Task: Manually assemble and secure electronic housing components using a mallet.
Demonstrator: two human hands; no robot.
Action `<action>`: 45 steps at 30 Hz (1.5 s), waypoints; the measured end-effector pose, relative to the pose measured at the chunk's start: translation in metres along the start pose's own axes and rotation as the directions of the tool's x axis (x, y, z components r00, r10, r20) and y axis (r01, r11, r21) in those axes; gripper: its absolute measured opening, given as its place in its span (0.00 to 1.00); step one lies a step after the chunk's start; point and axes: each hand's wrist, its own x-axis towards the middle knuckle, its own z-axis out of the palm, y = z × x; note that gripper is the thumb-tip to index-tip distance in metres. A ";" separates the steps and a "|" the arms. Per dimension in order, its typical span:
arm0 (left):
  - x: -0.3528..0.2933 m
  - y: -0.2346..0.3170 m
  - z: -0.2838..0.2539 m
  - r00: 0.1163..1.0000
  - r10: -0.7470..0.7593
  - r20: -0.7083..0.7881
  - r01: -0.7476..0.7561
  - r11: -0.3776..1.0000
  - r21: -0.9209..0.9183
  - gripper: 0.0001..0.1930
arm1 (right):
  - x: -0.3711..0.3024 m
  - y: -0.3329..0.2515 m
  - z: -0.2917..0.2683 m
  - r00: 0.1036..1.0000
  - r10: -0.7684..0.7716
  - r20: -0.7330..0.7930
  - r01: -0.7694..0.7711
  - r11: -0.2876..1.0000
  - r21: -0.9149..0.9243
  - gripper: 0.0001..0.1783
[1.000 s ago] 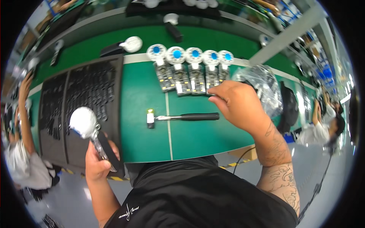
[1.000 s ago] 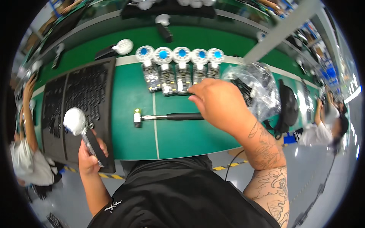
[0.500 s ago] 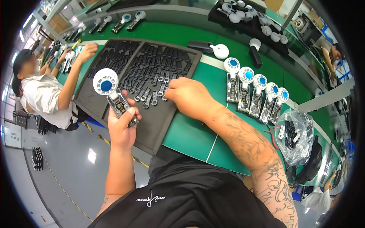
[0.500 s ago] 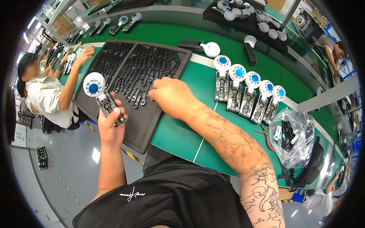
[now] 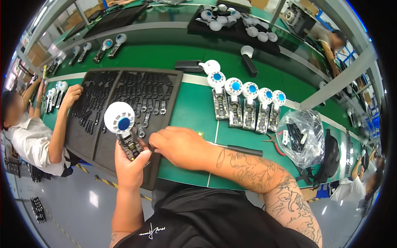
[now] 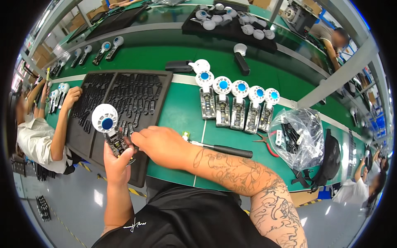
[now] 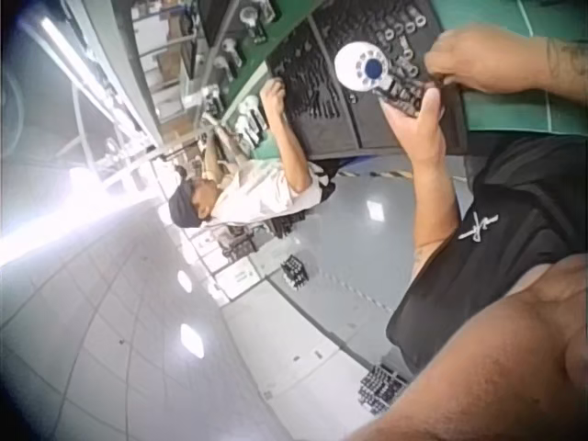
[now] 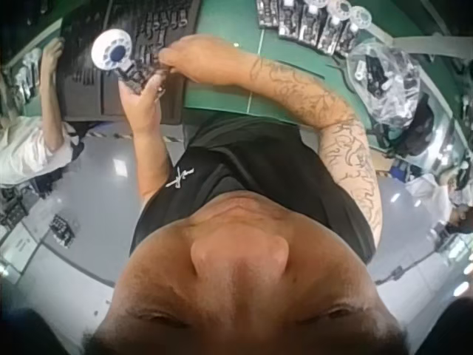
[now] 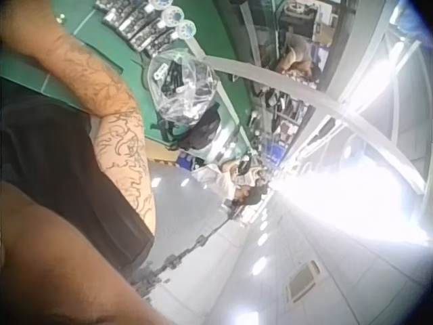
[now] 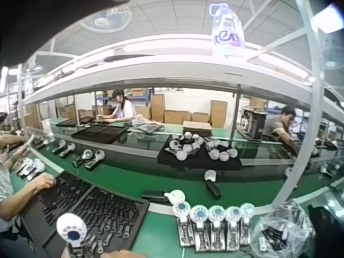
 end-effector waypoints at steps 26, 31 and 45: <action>-0.005 -0.026 0.000 0.989 -0.060 0.137 0.033 0.982 0.187 0.38 | -0.090 0.286 -0.194 0.623 0.780 -0.063 -0.602 0.426 -0.676 0.16; 0.000 -0.019 0.003 0.987 -0.094 0.134 0.070 0.982 0.173 0.37 | -0.107 0.272 -0.219 0.635 0.772 -0.023 -0.567 0.445 -0.693 0.16; -0.027 -0.005 0.007 0.982 -0.085 0.170 0.038 0.964 0.263 0.26 | -0.023 0.264 -0.177 0.823 0.560 0.092 -0.418 0.708 -0.570 0.30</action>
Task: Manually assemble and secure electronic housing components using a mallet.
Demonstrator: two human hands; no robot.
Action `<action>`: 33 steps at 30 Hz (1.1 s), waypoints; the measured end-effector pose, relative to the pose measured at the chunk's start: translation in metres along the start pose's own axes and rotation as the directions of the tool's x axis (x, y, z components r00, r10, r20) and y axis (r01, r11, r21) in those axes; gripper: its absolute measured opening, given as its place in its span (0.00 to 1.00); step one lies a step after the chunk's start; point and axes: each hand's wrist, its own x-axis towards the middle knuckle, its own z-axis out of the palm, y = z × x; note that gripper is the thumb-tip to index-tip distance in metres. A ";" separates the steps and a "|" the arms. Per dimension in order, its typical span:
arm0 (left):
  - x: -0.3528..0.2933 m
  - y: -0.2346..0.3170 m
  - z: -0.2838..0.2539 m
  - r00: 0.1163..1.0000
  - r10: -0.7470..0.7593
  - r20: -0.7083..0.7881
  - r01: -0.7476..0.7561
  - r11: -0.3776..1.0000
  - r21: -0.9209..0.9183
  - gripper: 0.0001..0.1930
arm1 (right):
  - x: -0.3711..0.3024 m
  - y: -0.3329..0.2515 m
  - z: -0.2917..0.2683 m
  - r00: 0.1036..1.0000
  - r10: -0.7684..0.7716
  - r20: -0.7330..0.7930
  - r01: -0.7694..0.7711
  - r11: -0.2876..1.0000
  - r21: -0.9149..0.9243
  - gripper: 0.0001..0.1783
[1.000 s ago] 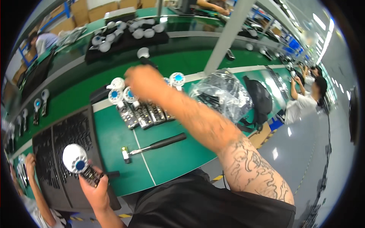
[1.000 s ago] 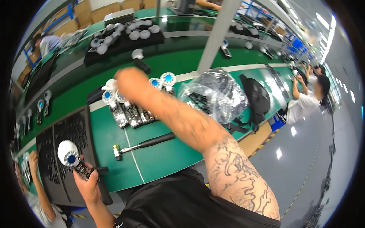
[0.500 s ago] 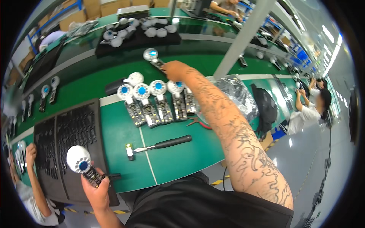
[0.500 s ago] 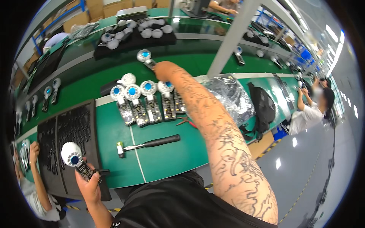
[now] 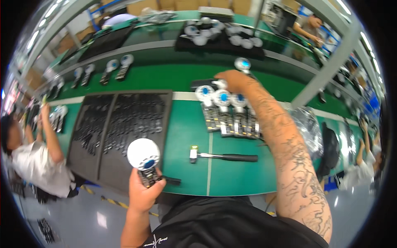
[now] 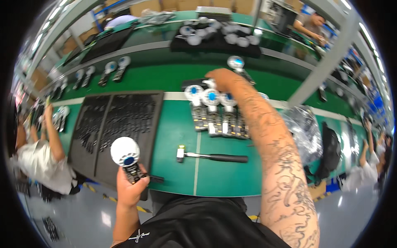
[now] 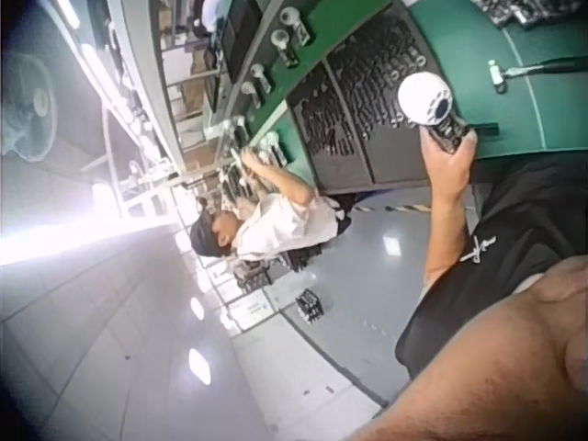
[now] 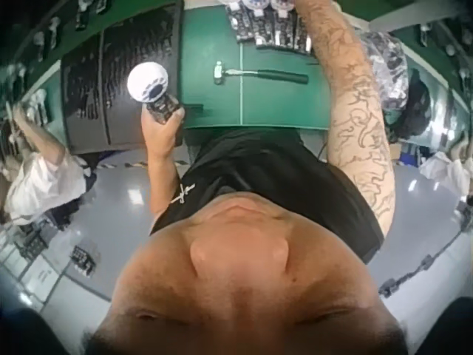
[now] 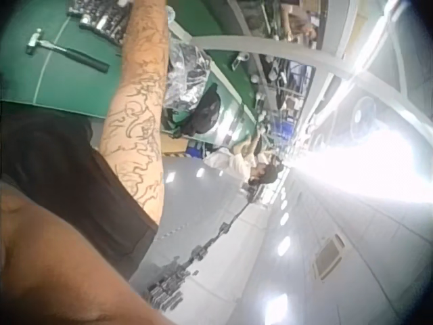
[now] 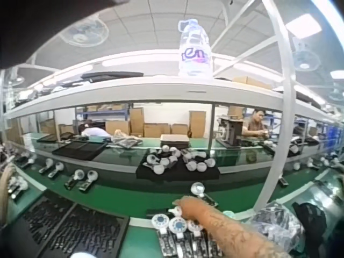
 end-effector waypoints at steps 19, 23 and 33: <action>0.015 0.004 0.011 0.999 0.010 0.036 -0.007 0.996 -0.087 0.30 | -0.144 -0.189 -0.023 0.984 -0.180 0.004 0.095 0.535 0.840 0.17; 0.027 0.015 0.032 0.988 0.029 0.154 -0.021 0.998 -0.051 0.31 | -0.188 -0.238 -0.004 0.898 -0.319 0.305 -0.301 0.061 0.952 0.14; 0.033 0.005 0.024 0.957 -0.001 0.289 0.111 0.924 -0.365 0.33 | -0.196 -0.227 0.041 0.915 -0.364 0.174 -0.361 -0.545 0.757 0.21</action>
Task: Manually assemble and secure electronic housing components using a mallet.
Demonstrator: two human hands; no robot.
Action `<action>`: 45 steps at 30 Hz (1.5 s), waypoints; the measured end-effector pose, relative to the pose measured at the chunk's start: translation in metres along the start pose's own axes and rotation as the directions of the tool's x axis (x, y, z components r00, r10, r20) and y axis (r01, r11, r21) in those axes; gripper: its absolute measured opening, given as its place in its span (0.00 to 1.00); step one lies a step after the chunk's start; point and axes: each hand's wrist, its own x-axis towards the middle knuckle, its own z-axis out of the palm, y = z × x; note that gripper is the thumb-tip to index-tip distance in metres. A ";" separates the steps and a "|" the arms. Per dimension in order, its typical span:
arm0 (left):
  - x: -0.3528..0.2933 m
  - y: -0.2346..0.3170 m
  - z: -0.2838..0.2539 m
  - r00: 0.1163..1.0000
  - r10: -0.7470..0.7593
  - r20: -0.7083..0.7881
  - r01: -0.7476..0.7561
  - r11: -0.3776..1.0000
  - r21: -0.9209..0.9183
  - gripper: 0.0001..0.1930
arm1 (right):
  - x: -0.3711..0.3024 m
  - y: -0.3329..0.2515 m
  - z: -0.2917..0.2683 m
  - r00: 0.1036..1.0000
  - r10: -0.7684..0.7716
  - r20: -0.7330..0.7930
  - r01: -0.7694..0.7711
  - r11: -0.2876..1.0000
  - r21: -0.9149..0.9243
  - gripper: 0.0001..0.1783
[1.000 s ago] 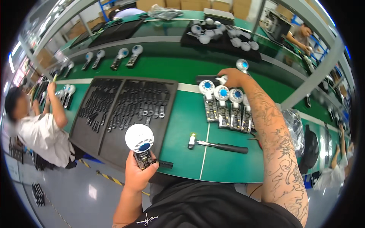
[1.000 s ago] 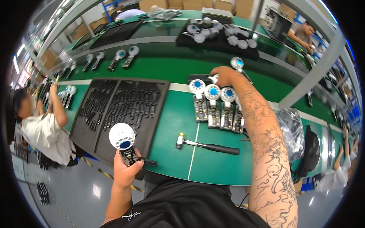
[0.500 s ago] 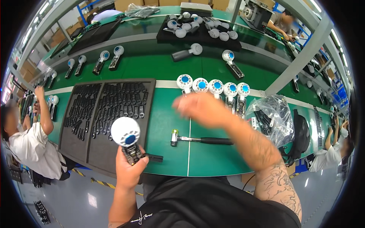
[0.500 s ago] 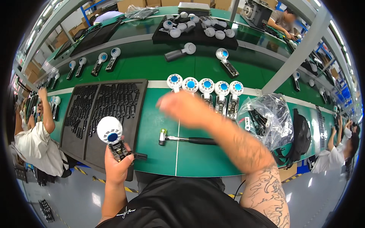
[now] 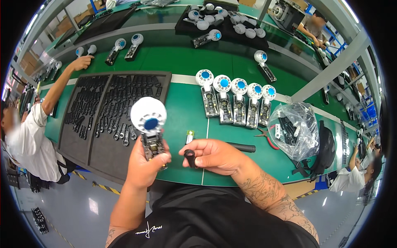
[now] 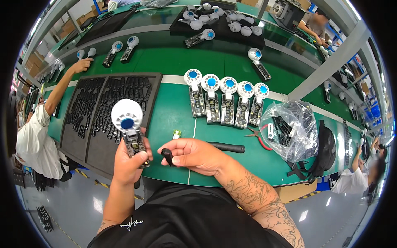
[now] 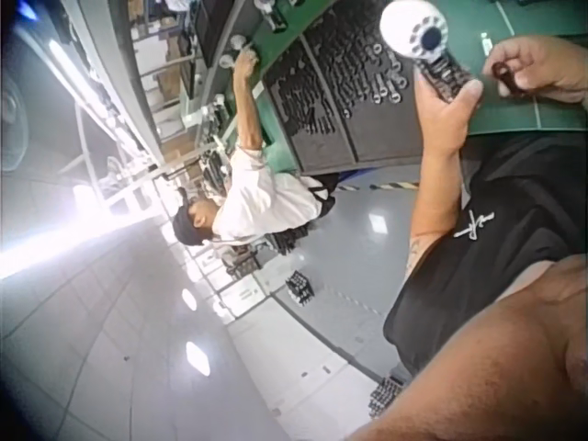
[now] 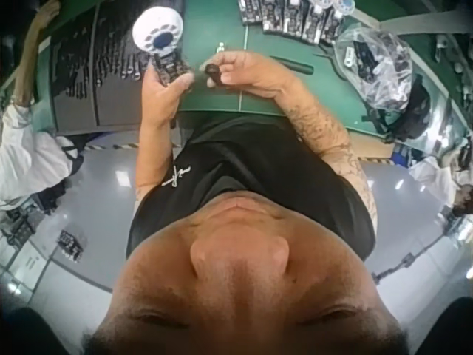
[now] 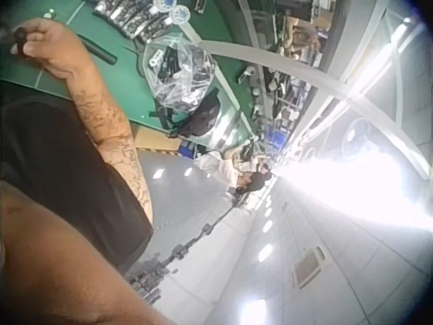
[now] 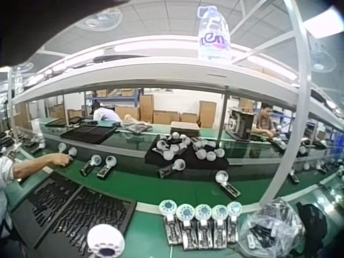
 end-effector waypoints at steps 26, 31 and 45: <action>0.015 -0.022 0.028 0.995 0.101 0.013 -0.094 0.864 0.495 0.43 | 0.022 0.002 0.053 0.811 -0.477 -0.338 0.105 0.688 -0.718 0.21; 0.018 -0.019 0.038 0.986 0.165 -0.008 -0.125 0.779 0.614 0.42 | 0.027 0.009 0.049 0.746 -0.588 -0.312 0.102 0.565 -0.819 0.20; 0.011 -0.001 0.007 0.987 -0.150 0.051 0.158 0.954 -0.255 0.37 | -0.016 -0.012 -0.003 0.883 -0.453 -0.127 -0.339 -0.425 -0.839 0.21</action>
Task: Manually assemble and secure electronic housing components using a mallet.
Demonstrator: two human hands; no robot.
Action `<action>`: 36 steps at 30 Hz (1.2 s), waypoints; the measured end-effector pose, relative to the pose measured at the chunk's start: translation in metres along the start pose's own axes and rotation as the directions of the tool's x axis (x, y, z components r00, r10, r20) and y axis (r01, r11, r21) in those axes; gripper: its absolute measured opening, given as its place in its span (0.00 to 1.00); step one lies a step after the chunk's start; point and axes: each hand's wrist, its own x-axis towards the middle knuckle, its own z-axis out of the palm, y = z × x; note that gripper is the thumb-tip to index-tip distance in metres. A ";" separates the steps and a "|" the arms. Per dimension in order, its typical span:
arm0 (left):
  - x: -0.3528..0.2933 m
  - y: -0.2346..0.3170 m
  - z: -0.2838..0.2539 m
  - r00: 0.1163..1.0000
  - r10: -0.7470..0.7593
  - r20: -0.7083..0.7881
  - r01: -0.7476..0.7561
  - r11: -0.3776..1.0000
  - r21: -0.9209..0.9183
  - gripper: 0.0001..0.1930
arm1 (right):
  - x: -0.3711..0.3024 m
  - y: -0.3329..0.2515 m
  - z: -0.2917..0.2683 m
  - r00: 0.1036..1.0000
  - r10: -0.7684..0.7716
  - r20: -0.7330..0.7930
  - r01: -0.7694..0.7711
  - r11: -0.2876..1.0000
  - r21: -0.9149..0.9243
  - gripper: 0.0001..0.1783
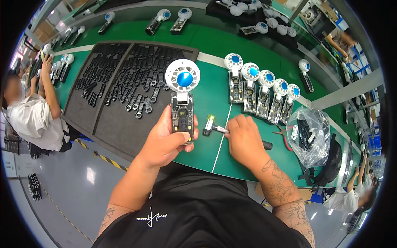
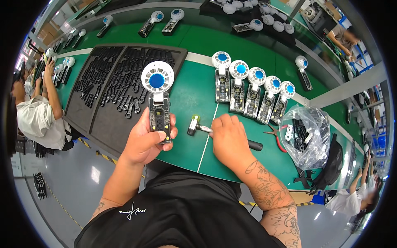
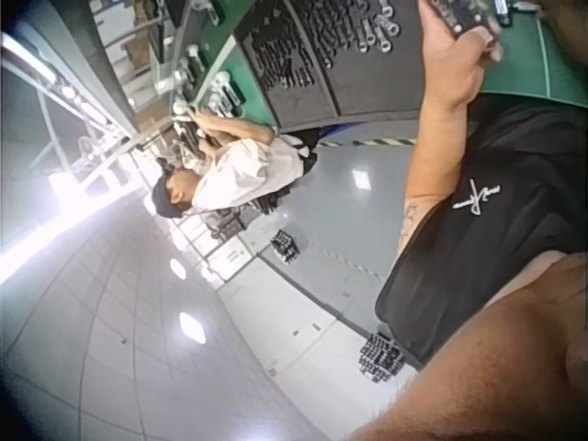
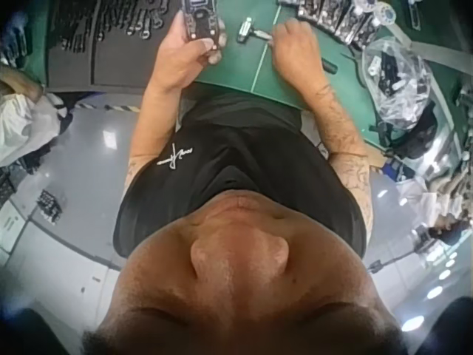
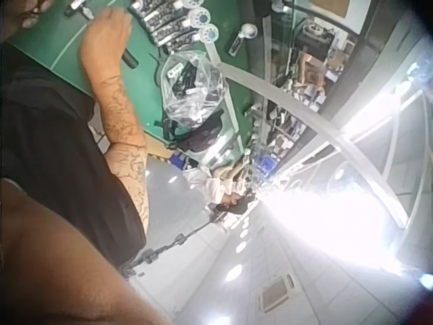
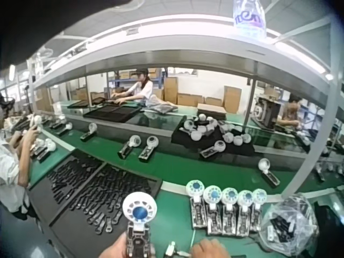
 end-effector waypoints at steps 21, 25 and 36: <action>-0.004 -0.002 0.009 0.995 0.055 -0.087 -0.045 0.993 0.111 0.41 | 0.015 -0.046 -0.041 0.917 -0.264 -0.299 0.332 0.921 0.205 0.35; 0.000 -0.003 0.002 0.997 0.073 -0.030 -0.070 0.994 0.081 0.45 | 0.013 -0.045 -0.034 0.932 -0.219 -0.289 0.304 0.905 0.297 0.35; -0.002 -0.008 -0.006 0.996 0.082 0.046 -0.084 0.996 0.037 0.49 | 0.005 -0.048 -0.046 0.859 -0.151 -0.489 0.383 0.824 0.418 0.28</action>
